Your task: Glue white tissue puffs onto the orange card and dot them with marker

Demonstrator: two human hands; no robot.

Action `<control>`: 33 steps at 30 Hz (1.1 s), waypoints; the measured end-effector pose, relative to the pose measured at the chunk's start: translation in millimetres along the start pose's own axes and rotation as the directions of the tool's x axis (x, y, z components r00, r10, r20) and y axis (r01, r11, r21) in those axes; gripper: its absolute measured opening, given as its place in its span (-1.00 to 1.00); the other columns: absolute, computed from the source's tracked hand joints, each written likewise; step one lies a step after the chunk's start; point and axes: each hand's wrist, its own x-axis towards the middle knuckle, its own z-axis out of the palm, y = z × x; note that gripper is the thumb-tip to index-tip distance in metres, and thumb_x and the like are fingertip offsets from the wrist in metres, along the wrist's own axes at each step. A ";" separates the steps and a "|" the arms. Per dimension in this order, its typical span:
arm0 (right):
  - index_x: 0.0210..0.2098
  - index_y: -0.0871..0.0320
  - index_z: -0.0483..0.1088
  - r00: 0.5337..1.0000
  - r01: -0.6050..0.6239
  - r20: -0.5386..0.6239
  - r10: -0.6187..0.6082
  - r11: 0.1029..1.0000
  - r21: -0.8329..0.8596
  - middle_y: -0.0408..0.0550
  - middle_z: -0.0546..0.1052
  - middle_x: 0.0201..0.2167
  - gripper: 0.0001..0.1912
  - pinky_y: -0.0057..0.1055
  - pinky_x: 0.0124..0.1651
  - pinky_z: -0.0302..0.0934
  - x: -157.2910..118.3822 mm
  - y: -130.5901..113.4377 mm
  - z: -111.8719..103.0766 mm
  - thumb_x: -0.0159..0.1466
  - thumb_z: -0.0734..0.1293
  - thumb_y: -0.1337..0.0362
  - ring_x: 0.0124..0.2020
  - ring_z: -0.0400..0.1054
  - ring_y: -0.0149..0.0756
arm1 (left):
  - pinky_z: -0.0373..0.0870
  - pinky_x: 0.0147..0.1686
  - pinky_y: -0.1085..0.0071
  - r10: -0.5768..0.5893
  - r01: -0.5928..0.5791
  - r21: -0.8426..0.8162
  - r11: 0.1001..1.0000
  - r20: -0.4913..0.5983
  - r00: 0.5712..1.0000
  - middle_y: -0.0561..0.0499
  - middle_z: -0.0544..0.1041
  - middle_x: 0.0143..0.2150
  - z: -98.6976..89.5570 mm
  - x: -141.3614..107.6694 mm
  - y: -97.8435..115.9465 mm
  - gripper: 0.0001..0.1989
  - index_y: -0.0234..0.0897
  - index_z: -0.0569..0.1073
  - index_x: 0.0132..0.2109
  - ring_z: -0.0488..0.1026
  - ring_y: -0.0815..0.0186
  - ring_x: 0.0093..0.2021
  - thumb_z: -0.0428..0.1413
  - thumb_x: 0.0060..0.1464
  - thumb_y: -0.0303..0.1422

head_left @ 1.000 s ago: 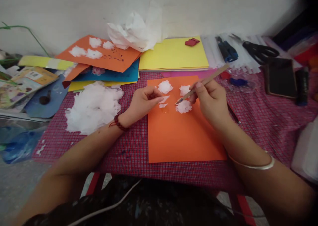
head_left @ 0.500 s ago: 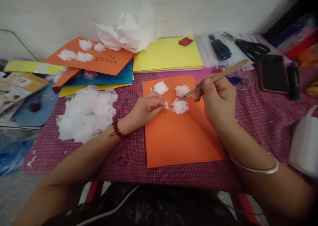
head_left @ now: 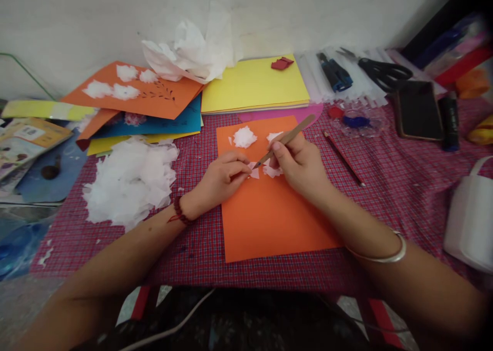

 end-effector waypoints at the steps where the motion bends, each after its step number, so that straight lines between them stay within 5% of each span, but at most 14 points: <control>1: -0.34 0.07 0.34 1.000 -0.001 0.009 0.002 1.000 -0.012 -0.19 0.46 -0.56 -0.73 -0.37 -0.43 0.19 0.3 0.9 0.9 0.41 0.22 0.06 -0.54 0.33 -0.37 | 0.53 -0.12 0.33 -0.006 0.006 0.006 1.000 -0.001 1.000 -0.03 0.60 -0.15 0.1 0.0 -0.7 -0.87 -0.22 0.52 -0.24 0.55 0.33 -0.12 0.15 0.20 -0.54; 7: -0.32 0.06 0.34 0.999 -0.005 0.043 0.006 1.000 -0.020 -0.17 0.47 -0.52 -0.70 -0.38 -0.42 0.20 3.0 6.6 5.4 0.42 0.19 0.02 -0.50 0.34 -0.35 | 0.51 -0.13 0.34 -0.030 0.030 0.002 1.000 -0.009 1.000 -0.01 0.60 -0.17 -0.7 0.7 -1.6 -0.88 -0.21 0.53 -0.22 0.55 0.34 -0.14 0.14 0.21 -0.51; 12: -0.33 0.06 0.34 0.999 -0.017 0.041 0.017 1.000 0.008 -0.16 0.45 -0.53 -0.69 -0.36 -0.40 0.19 4.9 6.1 6.7 0.40 0.21 0.00 -0.50 0.34 -0.34 | 0.49 -0.06 0.32 -0.169 0.167 -0.038 0.985 -0.071 0.983 -0.06 0.60 -0.10 -3.8 1.3 0.1 -0.79 -0.25 0.51 -0.05 0.53 0.31 -0.08 0.13 0.18 -0.54; 17: -0.35 0.04 0.35 0.997 -0.075 0.038 0.074 0.997 0.025 -0.17 0.45 -0.55 -0.66 -0.36 -0.42 0.17 5.5 3.0 7.7 0.36 0.26 -0.07 -0.53 0.33 -0.33 | 0.49 -0.14 0.36 -0.243 0.235 -0.092 0.968 -0.088 0.966 -0.03 0.58 -0.16 -4.3 0.8 -1.7 -0.82 -0.22 0.51 -0.10 0.52 0.33 -0.15 0.12 0.18 -0.52; 25: -0.35 0.06 0.36 0.997 -0.057 0.063 0.054 0.997 0.047 -0.18 0.44 -0.55 -0.64 -0.38 -0.44 0.18 8.8 6.7 12.0 0.35 0.27 -0.08 -0.53 0.32 -0.36 | 0.48 -0.14 0.33 -0.187 0.182 -0.083 0.980 -0.051 0.981 -0.02 0.58 -0.14 -8.6 0.2 -5.2 -0.59 -0.22 0.48 -0.12 0.52 0.32 -0.15 -0.04 -0.04 -0.69; 33: -0.36 0.08 0.35 0.996 -0.075 0.062 0.071 0.995 0.061 -0.16 0.45 -0.54 -0.64 -0.40 -0.48 0.17 10.9 9.6 11.5 0.36 0.28 -0.06 -0.52 0.33 -0.36 | 0.37 0.13 0.14 -0.006 0.008 -0.011 1.000 0.168 0.986 -0.08 0.49 0.05 -17.2 1.8 -0.7 -0.76 -0.19 0.45 -0.16 0.43 0.15 0.11 0.15 0.02 -0.55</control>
